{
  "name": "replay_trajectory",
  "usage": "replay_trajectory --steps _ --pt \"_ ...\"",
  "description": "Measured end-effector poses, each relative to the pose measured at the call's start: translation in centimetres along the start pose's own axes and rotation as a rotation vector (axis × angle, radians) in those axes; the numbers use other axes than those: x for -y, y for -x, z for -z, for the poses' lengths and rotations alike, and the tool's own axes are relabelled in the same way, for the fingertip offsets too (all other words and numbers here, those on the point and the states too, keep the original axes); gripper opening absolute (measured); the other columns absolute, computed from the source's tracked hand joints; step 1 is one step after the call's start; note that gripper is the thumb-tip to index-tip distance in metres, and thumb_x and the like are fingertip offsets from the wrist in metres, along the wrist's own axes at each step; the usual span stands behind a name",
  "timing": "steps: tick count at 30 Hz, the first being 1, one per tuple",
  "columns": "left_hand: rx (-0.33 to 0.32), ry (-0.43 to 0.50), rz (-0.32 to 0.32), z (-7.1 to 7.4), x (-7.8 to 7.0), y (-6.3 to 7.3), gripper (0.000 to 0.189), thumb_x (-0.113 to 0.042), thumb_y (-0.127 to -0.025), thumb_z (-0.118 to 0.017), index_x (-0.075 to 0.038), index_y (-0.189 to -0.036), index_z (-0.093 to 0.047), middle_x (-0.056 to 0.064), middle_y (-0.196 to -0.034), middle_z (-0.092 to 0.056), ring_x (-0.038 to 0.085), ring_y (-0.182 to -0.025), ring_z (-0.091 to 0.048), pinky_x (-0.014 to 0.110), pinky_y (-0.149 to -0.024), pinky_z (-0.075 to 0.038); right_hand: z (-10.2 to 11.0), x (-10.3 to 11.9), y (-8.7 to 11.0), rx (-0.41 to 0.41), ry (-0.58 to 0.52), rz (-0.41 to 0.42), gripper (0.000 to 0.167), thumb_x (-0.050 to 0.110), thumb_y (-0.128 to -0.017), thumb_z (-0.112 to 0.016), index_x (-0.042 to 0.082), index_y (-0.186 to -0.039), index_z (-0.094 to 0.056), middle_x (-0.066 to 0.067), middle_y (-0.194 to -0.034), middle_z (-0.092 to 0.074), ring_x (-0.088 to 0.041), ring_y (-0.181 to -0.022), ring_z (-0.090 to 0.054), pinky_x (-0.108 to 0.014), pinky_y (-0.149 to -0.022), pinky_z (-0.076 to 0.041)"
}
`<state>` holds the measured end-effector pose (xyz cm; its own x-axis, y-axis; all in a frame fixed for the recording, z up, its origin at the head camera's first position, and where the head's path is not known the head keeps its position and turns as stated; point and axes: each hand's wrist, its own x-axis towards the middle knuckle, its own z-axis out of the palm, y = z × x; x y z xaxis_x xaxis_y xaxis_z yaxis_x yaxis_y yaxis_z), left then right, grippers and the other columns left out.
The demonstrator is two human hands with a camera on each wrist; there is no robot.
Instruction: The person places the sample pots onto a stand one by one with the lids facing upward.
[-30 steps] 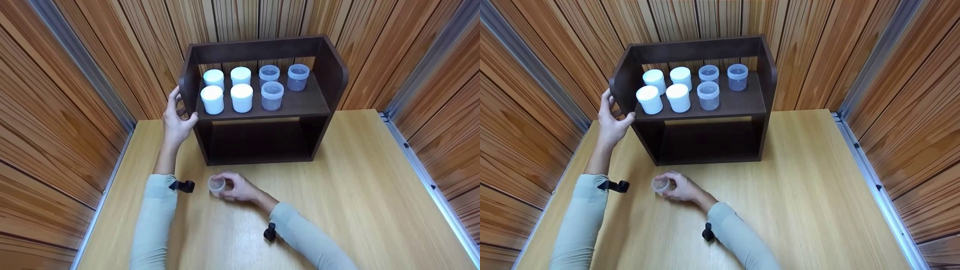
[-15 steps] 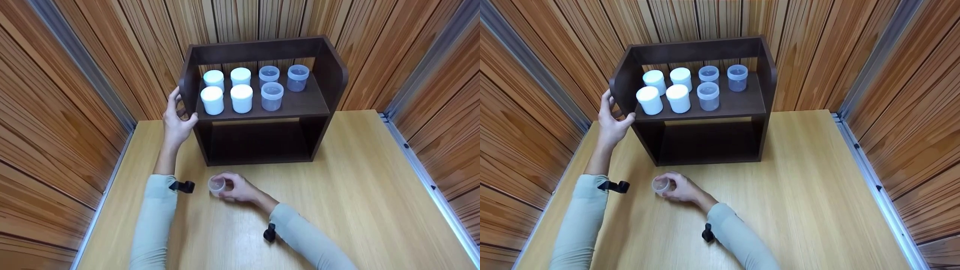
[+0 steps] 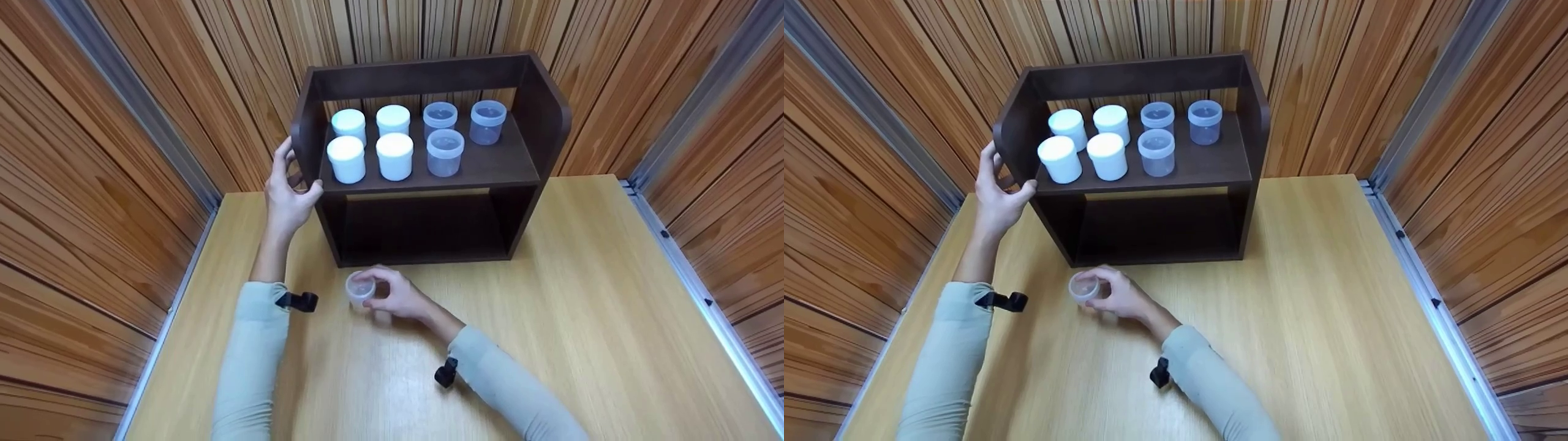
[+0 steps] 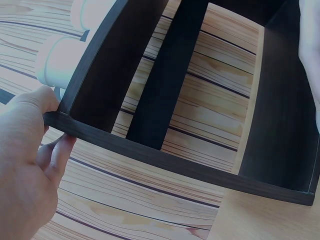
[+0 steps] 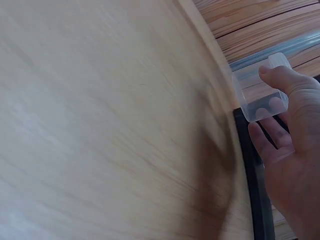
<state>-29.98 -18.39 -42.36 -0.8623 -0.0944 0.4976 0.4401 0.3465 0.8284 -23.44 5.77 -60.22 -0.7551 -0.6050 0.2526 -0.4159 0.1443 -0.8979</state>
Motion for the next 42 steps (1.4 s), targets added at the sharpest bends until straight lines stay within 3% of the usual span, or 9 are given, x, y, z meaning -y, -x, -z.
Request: replay_trajectory --steps 6,12,17,27,37,42 --pt "-0.011 0.004 0.009 0.0 -0.1 0.0 0.082 0.006 -0.093 -0.07 -0.009 -0.169 -0.043 0.021 -0.161 -0.059 0.034 -0.157 -0.057 0.057 -0.12 -0.06 1.2 0.4 0.2 -0.061 -0.03 0.058 0.048 0.0 -0.091 -0.088 -0.003 -0.137 -0.073 -0.025 -0.143 -0.074 -0.026 -0.13 -0.069 -0.037 -0.114 -0.059" --pt "-0.01 0.002 0.016 0.0 0.0 0.1 0.082 0.005 -0.093 -0.07 -0.01 -0.169 -0.043 0.021 -0.16 -0.06 0.034 -0.157 -0.057 0.057 -0.118 -0.061 2.2 1.1 0.6 -0.073 -0.082 0.014 0.049 -0.004 -0.091 -0.086 -0.004 -0.139 -0.071 -0.027 -0.145 -0.068 -0.015 -0.127 -0.064 -0.051 -0.111 -0.064" --pt "-0.01 0.0 0.01 0.0 0.1 -0.1 0.083 0.004 -0.092 -0.07 -0.01 -0.169 -0.043 0.021 -0.161 -0.06 0.035 -0.156 -0.058 0.057 -0.116 -0.062 3.0 1.6 0.9 -0.09 -0.08 0.013 0.051 -0.004 -0.091 -0.086 -0.004 -0.139 -0.071 -0.026 -0.145 -0.068 -0.014 -0.128 -0.064 -0.058 -0.113 -0.063" --pt "0.0 -0.001 0.015 0.2 -0.1 0.0 0.081 0.005 -0.095 -0.07 -0.011 -0.169 -0.042 0.021 -0.163 -0.057 0.038 -0.154 -0.06 0.058 -0.118 -0.061 4.7 2.7 1.5 -0.163 -0.035 0.07 0.048 0.0 -0.09 -0.089 0.0 -0.136 -0.074 -0.025 -0.144 -0.069 -0.019 -0.131 -0.064 -0.041 -0.11 -0.066" --pt "-0.001 -0.011 0.021 0.0 0.0 -0.2 0.082 0.004 -0.092 -0.07 -0.01 -0.169 -0.044 0.021 -0.161 -0.06 0.041 -0.151 -0.064 0.045 -0.1 -0.071 6.8 3.5 2.5 -0.208 -0.004 0.121 0.046 -0.003 -0.089 -0.089 0.0 -0.133 -0.076 -0.026 -0.141 -0.07 -0.011 -0.13 -0.065 -0.034 -0.107 -0.065" --pt "-0.003 -0.009 0.027 -0.1 0.0 0.0 0.081 0.004 -0.093 -0.07 -0.012 -0.169 -0.044 0.021 -0.161 -0.059 0.04 -0.152 -0.062 0.054 -0.104 -0.069 7.9 4.0 3.2 -0.201 0.027 0.119 0.046 -0.002 -0.089 -0.088 0.001 -0.134 -0.076 -0.024 -0.141 -0.07 -0.007 -0.13 -0.064 -0.03 -0.108 -0.064"
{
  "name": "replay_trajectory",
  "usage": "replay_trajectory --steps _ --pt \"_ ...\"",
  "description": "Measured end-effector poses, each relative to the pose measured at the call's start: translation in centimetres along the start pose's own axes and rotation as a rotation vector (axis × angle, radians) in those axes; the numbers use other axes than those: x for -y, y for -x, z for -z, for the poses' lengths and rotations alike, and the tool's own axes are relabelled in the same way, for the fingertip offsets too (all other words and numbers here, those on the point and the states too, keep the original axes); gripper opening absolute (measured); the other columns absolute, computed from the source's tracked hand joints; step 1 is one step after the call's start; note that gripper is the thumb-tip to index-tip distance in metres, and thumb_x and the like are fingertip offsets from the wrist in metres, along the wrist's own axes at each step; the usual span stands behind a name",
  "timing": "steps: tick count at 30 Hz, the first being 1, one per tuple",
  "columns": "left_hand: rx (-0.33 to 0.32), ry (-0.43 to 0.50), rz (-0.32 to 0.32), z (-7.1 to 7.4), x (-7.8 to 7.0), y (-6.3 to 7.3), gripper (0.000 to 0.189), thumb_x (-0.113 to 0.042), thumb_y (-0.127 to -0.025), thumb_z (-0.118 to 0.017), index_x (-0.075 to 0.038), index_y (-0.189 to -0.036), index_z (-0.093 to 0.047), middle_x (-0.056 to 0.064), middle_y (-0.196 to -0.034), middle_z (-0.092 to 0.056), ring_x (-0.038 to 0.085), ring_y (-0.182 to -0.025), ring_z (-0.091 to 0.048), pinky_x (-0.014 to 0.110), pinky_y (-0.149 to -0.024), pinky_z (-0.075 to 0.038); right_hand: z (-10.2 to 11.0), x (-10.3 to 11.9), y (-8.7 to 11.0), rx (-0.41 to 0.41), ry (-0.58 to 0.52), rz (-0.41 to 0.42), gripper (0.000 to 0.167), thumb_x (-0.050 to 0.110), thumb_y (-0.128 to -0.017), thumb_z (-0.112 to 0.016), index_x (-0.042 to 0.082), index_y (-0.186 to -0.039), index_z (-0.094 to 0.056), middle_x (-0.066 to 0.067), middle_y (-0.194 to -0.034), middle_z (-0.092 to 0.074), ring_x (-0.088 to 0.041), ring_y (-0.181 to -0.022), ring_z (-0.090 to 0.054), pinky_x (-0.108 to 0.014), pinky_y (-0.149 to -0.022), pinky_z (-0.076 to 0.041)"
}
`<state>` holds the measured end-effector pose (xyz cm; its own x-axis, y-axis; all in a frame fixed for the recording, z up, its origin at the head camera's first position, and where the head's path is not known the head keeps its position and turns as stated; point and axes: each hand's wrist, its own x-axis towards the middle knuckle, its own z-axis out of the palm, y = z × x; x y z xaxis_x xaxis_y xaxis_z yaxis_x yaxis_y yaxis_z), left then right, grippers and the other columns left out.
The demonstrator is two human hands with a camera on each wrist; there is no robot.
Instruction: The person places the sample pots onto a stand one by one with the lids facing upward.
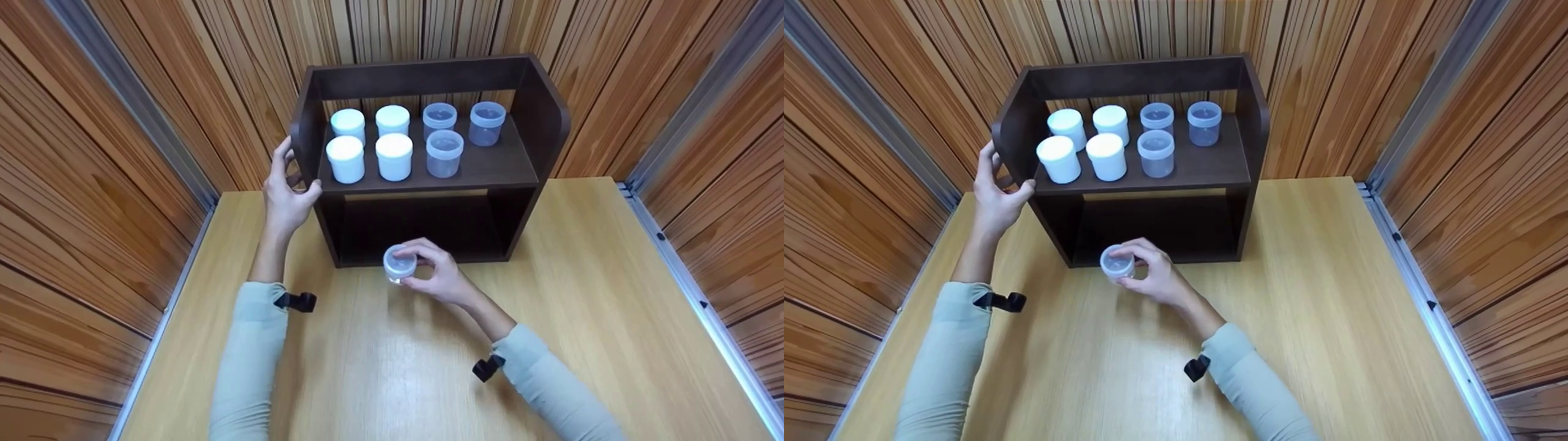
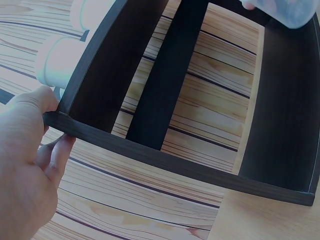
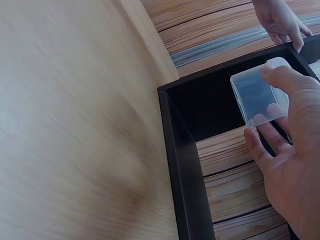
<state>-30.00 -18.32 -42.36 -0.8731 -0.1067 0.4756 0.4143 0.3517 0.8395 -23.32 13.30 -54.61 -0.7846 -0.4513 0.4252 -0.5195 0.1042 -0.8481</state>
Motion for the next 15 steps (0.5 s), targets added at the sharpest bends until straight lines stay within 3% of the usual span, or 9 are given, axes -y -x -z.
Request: replay_trajectory --steps 9,15 --pt "-0.003 -0.002 -0.007 0.0 0.0 0.1 0.081 0.004 -0.094 -0.071 -0.011 -0.169 -0.044 0.022 -0.161 -0.059 0.037 -0.155 -0.058 0.059 -0.117 -0.061 1.8 1.0 0.6 -0.038 0.026 0.042 0.045 -0.005 -0.089 -0.089 0.0 -0.132 -0.077 -0.026 -0.139 -0.07 -0.006 -0.128 -0.065 -0.023 -0.104 -0.064" --pt "0.003 -0.003 0.0 0.0 -0.2 0.1 0.081 0.005 -0.095 -0.071 -0.013 -0.169 -0.043 0.022 -0.162 -0.058 0.04 -0.155 -0.06 0.059 -0.115 -0.063 3.1 1.8 0.8 -0.054 0.042 0.042 0.046 -0.005 -0.089 -0.088 0.0 -0.133 -0.077 -0.026 -0.14 -0.069 -0.005 -0.129 -0.065 -0.025 -0.105 -0.065"
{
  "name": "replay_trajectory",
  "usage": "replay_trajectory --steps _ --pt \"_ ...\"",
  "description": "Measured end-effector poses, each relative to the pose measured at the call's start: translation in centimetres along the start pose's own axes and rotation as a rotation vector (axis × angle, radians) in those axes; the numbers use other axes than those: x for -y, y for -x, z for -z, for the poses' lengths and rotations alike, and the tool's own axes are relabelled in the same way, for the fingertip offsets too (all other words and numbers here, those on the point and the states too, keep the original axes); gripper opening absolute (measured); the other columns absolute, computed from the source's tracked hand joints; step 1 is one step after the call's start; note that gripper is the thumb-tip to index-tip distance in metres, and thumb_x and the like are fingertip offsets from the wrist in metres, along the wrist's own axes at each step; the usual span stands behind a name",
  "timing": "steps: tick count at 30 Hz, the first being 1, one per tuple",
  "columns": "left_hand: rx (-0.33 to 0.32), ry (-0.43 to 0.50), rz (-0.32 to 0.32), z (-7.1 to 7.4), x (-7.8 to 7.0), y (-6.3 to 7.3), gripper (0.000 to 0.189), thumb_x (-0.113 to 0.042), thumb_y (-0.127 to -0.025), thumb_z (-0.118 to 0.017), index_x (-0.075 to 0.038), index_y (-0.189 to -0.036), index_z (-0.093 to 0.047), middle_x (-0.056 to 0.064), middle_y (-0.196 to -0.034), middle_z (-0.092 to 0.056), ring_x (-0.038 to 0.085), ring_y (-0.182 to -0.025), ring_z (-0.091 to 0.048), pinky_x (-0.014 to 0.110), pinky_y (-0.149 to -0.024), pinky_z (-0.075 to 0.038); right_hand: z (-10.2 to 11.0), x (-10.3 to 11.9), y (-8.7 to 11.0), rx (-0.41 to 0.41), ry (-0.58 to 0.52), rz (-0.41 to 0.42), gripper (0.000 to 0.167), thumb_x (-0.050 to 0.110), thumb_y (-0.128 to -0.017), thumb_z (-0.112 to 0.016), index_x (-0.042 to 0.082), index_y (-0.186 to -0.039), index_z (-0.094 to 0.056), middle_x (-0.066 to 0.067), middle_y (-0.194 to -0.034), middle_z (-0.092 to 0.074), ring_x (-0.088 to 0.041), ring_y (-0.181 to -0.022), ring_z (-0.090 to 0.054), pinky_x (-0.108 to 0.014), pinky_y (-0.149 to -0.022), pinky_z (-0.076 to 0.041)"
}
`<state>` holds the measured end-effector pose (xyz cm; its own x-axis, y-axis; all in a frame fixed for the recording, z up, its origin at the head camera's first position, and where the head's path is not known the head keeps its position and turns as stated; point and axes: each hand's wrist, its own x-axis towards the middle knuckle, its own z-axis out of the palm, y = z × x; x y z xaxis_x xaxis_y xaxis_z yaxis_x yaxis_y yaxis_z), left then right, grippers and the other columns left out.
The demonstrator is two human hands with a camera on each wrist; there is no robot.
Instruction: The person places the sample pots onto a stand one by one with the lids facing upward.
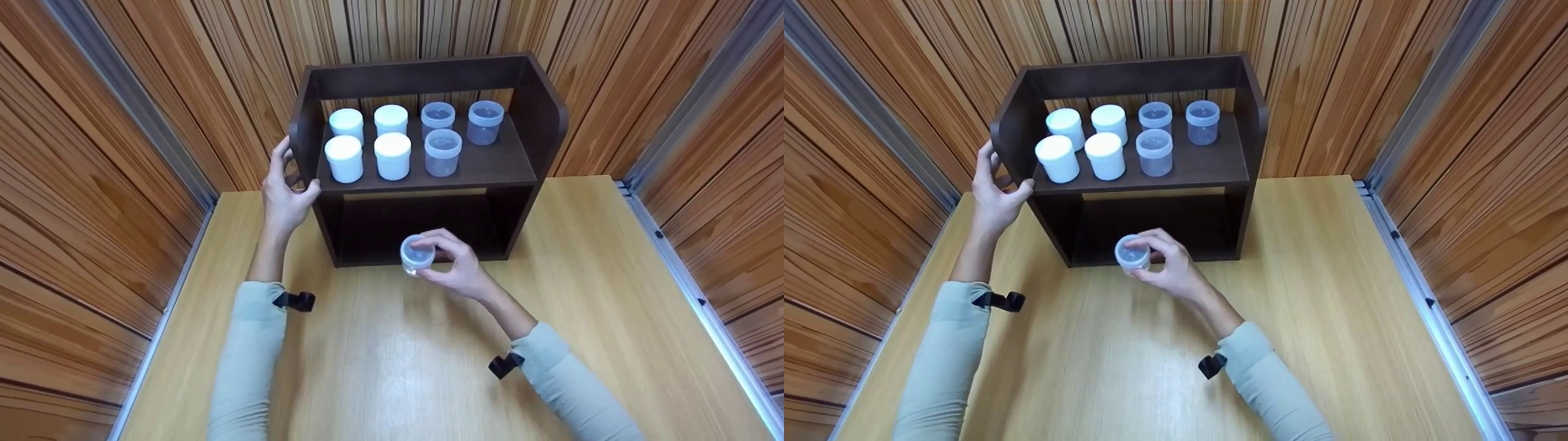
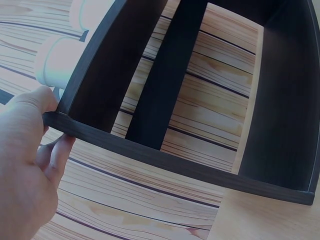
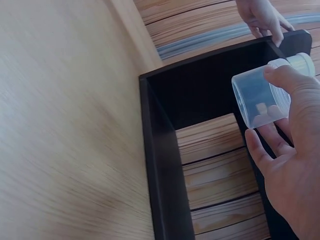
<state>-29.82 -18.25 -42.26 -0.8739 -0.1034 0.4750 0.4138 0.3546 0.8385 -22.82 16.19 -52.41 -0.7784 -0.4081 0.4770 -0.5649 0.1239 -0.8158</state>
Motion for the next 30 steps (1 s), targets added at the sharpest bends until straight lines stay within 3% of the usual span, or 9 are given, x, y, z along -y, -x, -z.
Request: replay_trajectory --steps 15,18,24,30 --pt "-0.001 0.012 0.002 0.1 0.1 0.0 0.08 0.003 -0.095 -0.071 -0.012 -0.168 -0.044 0.021 -0.162 -0.059 0.039 -0.159 -0.056 0.062 -0.114 -0.062 4.0 1.4 0.1 -0.126 -0.008 0.044 0.047 -0.014 -0.084 -0.088 -0.009 -0.129 -0.075 -0.031 -0.135 -0.067 -0.005 -0.127 -0.066 -0.017 -0.1 -0.063" --pt "0.0 0.01 0.01 0.1 0.0 0.0 0.081 0.003 -0.095 -0.071 -0.014 -0.169 -0.044 0.021 -0.163 -0.058 0.04 -0.157 -0.058 0.061 -0.113 -0.063 5.0 1.7 -0.1 -0.165 -0.007 0.073 0.048 -0.017 -0.082 -0.086 -0.011 -0.128 -0.075 -0.025 -0.133 -0.069 -0.006 -0.125 -0.067 -0.017 -0.097 -0.063" --pt "0.009 0.008 0.021 0.1 -0.1 0.0 0.082 0.003 -0.095 -0.071 -0.014 -0.17 -0.042 0.022 -0.163 -0.057 0.047 -0.15 -0.063 0.062 -0.106 -0.065 7.0 2.5 -0.6 -0.197 0.008 0.093 0.048 -0.019 -0.083 -0.085 -0.012 -0.129 -0.073 0.0 -0.136 -0.07 -0.007 -0.124 -0.067 -0.016 -0.095 -0.062" --pt "0.011 0.002 0.024 0.0 -0.2 0.1 0.082 0.004 -0.095 -0.071 -0.015 -0.17 -0.043 0.022 -0.163 -0.057 0.049 -0.146 -0.066 0.06 -0.103 -0.067 8.4 3.6 -1.2 -0.241 0.036 0.091 0.049 -0.019 -0.083 -0.084 -0.011 -0.13 -0.073 0.007 -0.135 -0.069 -0.008 -0.124 -0.066 -0.016 -0.092 -0.061"
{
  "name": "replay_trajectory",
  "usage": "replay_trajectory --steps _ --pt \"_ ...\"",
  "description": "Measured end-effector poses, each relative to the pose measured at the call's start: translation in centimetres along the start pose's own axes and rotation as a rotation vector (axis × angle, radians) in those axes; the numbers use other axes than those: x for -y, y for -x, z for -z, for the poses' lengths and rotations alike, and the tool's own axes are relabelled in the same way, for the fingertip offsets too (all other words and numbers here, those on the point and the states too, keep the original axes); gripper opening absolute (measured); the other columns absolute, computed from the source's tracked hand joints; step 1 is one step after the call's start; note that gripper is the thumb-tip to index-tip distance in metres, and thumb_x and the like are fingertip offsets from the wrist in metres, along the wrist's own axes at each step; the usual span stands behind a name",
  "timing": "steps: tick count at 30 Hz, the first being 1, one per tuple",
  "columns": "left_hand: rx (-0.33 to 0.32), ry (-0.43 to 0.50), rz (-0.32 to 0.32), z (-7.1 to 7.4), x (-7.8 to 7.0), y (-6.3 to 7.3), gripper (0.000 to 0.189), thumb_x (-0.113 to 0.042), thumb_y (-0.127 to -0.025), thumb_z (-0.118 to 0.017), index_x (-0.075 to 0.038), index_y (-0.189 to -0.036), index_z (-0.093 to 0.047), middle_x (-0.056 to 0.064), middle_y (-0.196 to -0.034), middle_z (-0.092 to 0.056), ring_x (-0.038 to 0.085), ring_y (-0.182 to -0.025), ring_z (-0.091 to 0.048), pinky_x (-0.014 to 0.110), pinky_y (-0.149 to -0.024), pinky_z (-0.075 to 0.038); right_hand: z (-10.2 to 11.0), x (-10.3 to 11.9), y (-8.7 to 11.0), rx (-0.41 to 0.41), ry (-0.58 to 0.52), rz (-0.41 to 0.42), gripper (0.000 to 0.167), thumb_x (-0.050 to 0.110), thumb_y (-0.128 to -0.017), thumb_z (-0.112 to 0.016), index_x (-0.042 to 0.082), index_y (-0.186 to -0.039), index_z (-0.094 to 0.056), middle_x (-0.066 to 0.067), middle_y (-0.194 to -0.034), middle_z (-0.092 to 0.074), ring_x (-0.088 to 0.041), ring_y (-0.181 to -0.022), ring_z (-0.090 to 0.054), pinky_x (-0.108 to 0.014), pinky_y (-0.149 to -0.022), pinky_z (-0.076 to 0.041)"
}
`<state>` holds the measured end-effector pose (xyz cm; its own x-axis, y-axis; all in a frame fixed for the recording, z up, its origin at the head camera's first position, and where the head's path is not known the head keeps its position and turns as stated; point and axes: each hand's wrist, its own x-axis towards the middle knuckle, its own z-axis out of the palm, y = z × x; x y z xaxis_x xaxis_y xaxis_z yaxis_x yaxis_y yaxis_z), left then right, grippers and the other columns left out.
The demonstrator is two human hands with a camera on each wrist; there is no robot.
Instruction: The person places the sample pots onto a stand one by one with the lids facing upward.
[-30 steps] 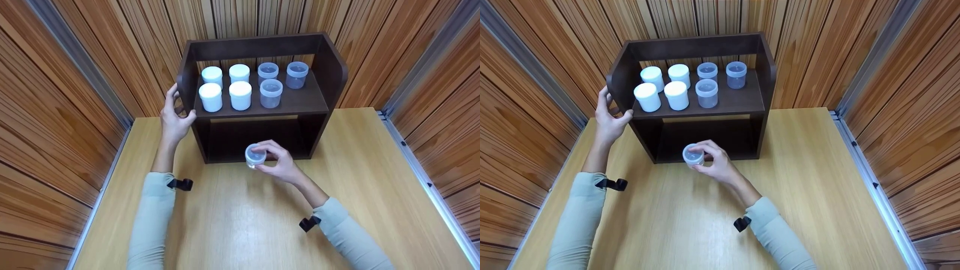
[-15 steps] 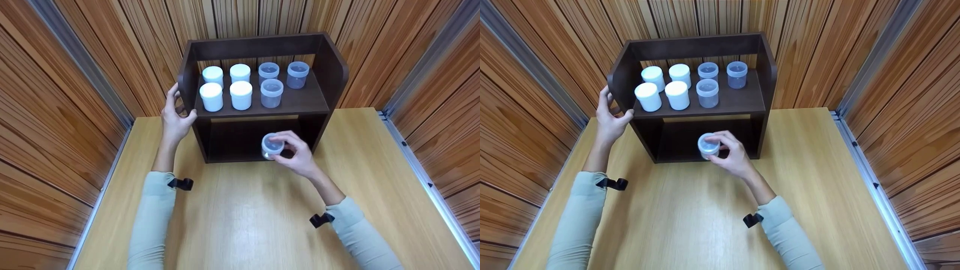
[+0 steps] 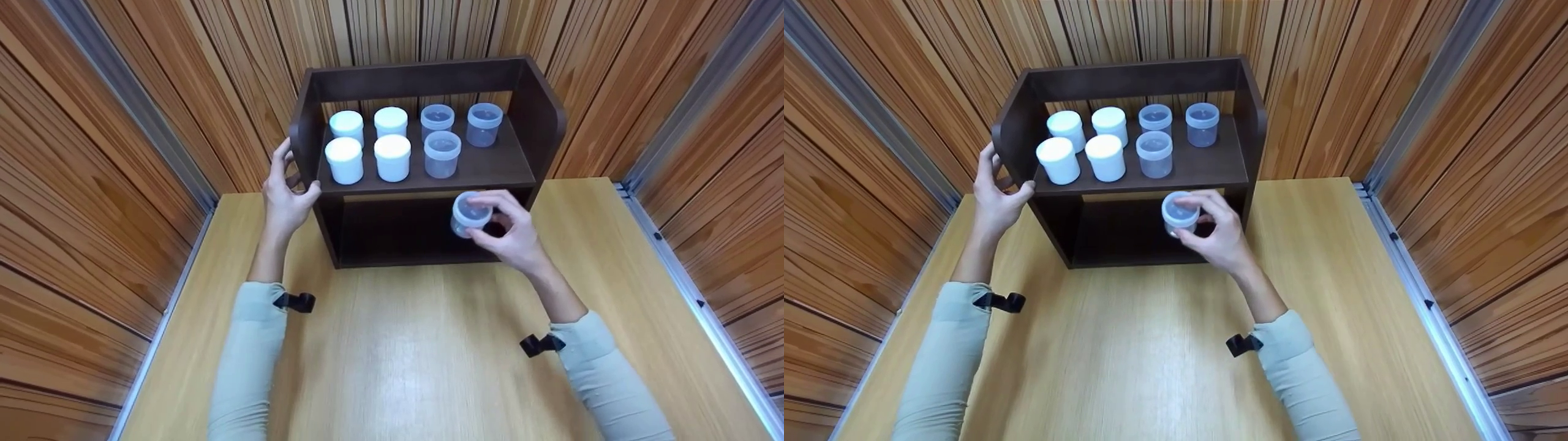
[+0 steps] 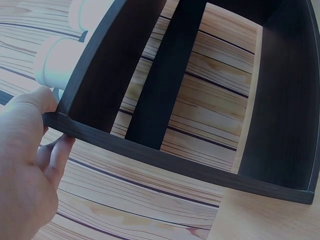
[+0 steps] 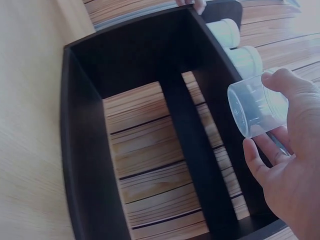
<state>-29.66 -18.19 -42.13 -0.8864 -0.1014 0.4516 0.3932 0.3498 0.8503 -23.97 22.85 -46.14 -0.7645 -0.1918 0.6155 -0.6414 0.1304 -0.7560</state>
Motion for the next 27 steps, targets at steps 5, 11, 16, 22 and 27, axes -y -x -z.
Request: replay_trajectory --steps 5,11,16,22,27 --pt "-0.006 -0.004 -0.003 0.0 0.0 0.0 0.082 0.003 -0.094 -0.072 -0.013 -0.17 -0.043 0.023 -0.163 -0.058 0.048 -0.145 -0.067 0.06 -0.105 -0.067 0.8 1.0 -0.8 -0.028 0.016 0.012 0.05 -0.019 -0.083 -0.084 -0.011 -0.131 -0.073 0.011 -0.136 -0.068 -0.008 -0.123 -0.067 -0.016 -0.091 -0.061" --pt "-0.026 0.002 -0.037 -0.1 0.1 -0.1 0.081 0.004 -0.092 -0.071 -0.008 -0.168 -0.044 0.025 -0.159 -0.059 0.038 -0.159 -0.055 0.058 -0.122 -0.058 1.7 1.8 -2.0 -0.07 0.0 0.034 0.049 -0.02 -0.083 -0.082 -0.015 -0.13 -0.072 0.013 -0.135 -0.071 -0.009 -0.123 -0.067 -0.016 -0.092 -0.062" --pt "-0.025 -0.013 -0.024 0.0 0.2 0.0 0.081 0.004 -0.094 -0.072 -0.01 -0.169 -0.044 0.023 -0.161 -0.059 0.038 -0.16 -0.054 0.058 -0.122 -0.058 2.2 2.1 -3.1 -0.119 -0.006 0.038 0.048 -0.019 -0.084 -0.08 -0.016 -0.131 -0.07 0.014 -0.132 -0.072 -0.006 -0.118 -0.069 -0.016 -0.09 -0.062" --pt "-0.014 -0.016 -0.01 0.0 0.2 0.0 0.08 0.002 -0.096 -0.072 -0.013 -0.169 -0.044 0.022 -0.163 -0.057 0.042 -0.156 -0.059 0.059 -0.116 -0.062 2.6 2.5 -5.0 -0.158 -0.007 0.019 0.047 -0.014 -0.088 -0.079 -0.017 -0.134 -0.068 0.014 -0.13 -0.073 -0.006 -0.113 -0.07 -0.016 -0.088 -0.063" --pt "-0.006 -0.011 -0.007 0.0 0.0 0.0 0.081 0.003 -0.096 -0.071 -0.014 -0.169 -0.043 0.022 -0.165 -0.056 0.046 -0.153 -0.061 0.06 -0.112 -0.064 2.8 2.6 -6.7 -0.189 0.027 -0.012 0.048 -0.009 -0.089 -0.082 -0.013 -0.136 -0.07 0.016 -0.13 -0.072 -0.007 -0.112 -0.068 -0.015 -0.085 -0.063"
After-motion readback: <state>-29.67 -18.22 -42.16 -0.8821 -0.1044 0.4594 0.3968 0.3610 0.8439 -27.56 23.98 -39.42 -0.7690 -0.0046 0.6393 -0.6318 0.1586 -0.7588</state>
